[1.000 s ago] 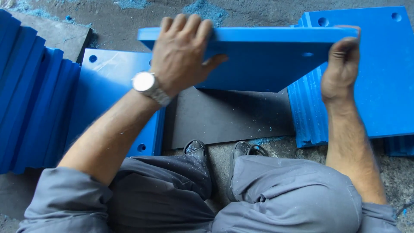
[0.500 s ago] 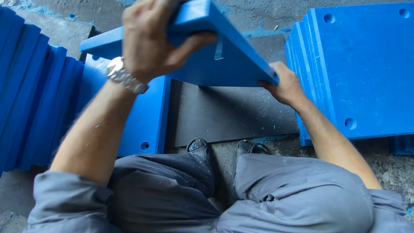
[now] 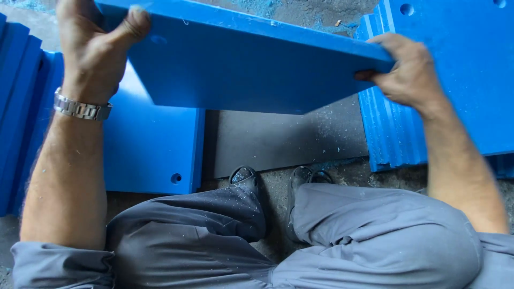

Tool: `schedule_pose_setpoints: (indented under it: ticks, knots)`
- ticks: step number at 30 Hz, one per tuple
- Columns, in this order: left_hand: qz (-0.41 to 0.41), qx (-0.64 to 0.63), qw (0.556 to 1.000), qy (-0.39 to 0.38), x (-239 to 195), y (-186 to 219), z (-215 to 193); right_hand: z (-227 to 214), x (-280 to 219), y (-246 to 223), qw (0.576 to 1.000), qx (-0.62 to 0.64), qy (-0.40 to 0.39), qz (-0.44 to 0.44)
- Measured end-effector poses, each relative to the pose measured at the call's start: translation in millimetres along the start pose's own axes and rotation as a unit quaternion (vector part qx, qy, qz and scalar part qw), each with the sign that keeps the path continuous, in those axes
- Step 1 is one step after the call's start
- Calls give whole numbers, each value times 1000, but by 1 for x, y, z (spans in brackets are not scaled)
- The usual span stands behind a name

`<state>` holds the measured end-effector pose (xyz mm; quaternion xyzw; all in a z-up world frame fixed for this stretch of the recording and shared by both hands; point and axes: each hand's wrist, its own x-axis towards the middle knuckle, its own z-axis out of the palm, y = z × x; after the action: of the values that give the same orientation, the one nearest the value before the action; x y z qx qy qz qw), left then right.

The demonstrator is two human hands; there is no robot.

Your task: Using an angle grinder to smooth and finish the edges of large blue plastic rectangular blocks.

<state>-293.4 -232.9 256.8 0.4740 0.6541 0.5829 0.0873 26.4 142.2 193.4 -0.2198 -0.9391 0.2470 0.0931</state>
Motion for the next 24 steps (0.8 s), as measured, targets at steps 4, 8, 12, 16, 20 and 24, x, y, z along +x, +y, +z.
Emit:
schedule_pose_setpoints:
  ticks: [4,8,12,16,20,24]
  knots:
    - [-25,51,996,-68,-14,-47,-6,-13,-9,43,995,-75,19,-67]
    - [0,186,966,-180,-26,-76,16,-4,-18,63,968,-218,41,-116]
    - [-81,213,946,-229,-33,-100,42,18,-25,72,969,-225,42,-92]
    - [-123,339,891,-275,-19,-79,67,19,-23,73,974,-204,49,-81]
    - [10,498,823,-273,-10,-50,109,31,-27,61,972,-204,77,-85]
    - [54,493,828,-261,-6,-46,174,47,-48,25,957,-176,187,-131]
